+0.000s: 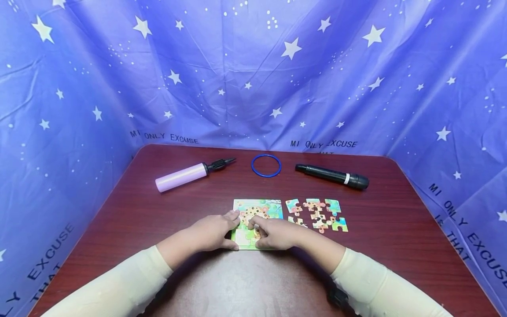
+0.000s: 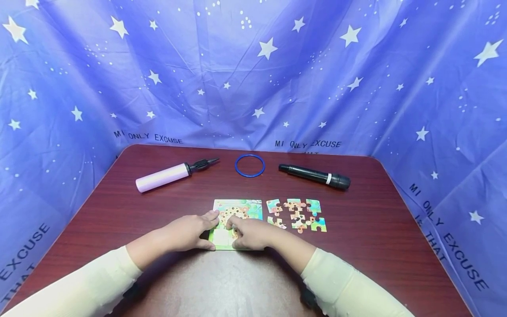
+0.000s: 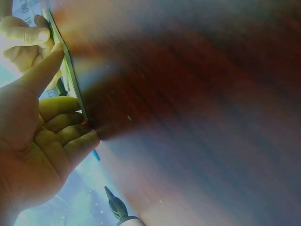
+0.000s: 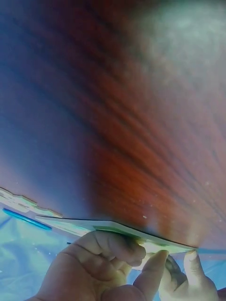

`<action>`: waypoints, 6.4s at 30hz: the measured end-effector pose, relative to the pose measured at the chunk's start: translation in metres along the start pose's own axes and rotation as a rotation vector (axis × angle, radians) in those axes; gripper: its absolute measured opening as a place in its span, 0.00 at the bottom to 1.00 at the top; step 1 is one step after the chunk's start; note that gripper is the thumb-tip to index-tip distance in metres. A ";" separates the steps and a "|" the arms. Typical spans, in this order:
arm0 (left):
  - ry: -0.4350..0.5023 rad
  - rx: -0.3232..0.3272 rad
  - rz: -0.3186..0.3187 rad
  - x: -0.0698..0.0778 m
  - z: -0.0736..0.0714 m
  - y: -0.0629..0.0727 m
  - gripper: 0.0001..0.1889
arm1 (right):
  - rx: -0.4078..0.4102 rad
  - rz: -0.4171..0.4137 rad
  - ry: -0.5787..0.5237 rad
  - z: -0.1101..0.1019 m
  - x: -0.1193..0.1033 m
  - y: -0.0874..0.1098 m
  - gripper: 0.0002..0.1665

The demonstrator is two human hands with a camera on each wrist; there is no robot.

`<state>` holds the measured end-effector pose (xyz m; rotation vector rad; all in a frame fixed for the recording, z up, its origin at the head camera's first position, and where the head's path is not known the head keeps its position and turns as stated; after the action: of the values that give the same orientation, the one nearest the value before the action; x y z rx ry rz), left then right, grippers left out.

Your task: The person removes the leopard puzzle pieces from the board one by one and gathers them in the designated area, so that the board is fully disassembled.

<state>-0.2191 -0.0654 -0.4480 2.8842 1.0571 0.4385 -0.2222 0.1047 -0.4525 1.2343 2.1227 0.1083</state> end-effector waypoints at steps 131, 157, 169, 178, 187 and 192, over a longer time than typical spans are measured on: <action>-0.016 0.000 0.028 0.002 0.002 0.003 0.43 | 0.158 -0.005 -0.405 -0.041 0.051 0.050 0.06; -0.019 -0.006 0.023 0.003 0.001 0.001 0.43 | 0.159 0.247 -0.133 -0.039 0.132 0.106 0.07; -0.004 -0.018 0.009 0.004 0.000 0.002 0.43 | 0.191 0.271 -0.147 -0.038 0.131 0.105 0.08; -0.004 -0.022 0.005 0.003 0.001 0.003 0.43 | 0.282 0.216 -0.150 -0.048 0.119 0.098 0.05; 0.001 -0.018 0.009 0.003 0.002 0.003 0.43 | 0.258 0.092 -0.094 -0.035 0.060 0.062 0.15; 0.005 -0.012 0.008 0.003 0.001 0.002 0.43 | 0.293 0.089 0.125 -0.024 0.037 0.049 0.21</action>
<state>-0.2151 -0.0654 -0.4480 2.8796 1.0399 0.4511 -0.2124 0.1672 -0.4339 1.5276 2.2489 -0.0930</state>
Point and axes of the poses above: each hand's wrist, its own y-axis away from the middle knuckle, its own z-axis out of the palm, x = y × z, the point moved 5 cm from there along -y, towards the middle knuckle, and after that the axes turned 9 degrees about z, right-handed, at the moved point
